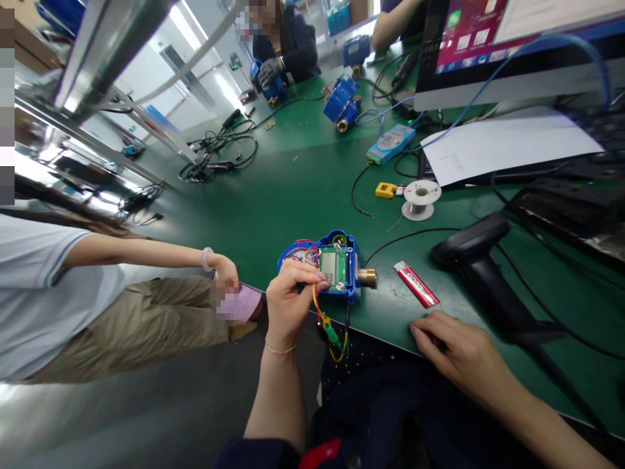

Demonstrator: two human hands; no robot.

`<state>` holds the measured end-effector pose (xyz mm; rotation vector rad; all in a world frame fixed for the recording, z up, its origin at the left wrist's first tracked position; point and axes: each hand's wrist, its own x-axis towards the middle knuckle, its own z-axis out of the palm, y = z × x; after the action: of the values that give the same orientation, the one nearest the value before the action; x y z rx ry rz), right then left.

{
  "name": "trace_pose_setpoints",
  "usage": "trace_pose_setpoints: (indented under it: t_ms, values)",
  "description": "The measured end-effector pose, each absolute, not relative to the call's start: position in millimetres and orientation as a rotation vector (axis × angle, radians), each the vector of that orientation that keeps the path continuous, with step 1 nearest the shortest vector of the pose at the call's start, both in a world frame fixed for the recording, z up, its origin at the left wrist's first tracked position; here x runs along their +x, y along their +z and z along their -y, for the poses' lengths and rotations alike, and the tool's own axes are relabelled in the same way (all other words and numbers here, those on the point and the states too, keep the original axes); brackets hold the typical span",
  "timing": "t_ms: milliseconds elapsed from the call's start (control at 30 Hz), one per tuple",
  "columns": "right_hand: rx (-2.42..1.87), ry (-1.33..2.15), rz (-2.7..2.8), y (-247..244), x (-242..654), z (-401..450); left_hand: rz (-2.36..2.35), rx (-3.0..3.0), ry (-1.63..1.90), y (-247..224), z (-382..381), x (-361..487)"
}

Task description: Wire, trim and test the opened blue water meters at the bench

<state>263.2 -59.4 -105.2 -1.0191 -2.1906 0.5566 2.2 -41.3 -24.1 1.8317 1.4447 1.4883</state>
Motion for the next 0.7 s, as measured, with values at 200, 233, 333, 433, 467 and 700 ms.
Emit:
trace_pose_setpoints:
  t_ms: [200,233,333,433,467,700]
  values:
    - [-1.037,0.54,2.192,-106.5,263.0,59.6,-1.347,1.6,1.605,-23.8,43.1,0.2]
    - [-1.041,0.54,2.193,-106.6,262.9,59.4,-1.351,1.587,1.62,-24.5,43.3,1.0]
    - [-1.047,0.538,2.19,-106.1,262.0,58.7,-1.376,1.594,1.631,-26.7,43.4,2.7]
    - [-1.05,0.535,2.183,-105.7,261.1,58.1,-1.371,1.616,1.638,-27.8,42.5,3.0]
    - [-1.052,0.537,2.18,-105.7,261.1,58.0,-1.368,1.626,1.64,-27.8,42.0,3.0]
    - [-1.042,0.588,2.116,-91.0,257.8,56.6,-1.279,1.542,1.736,-25.8,38.7,8.2]
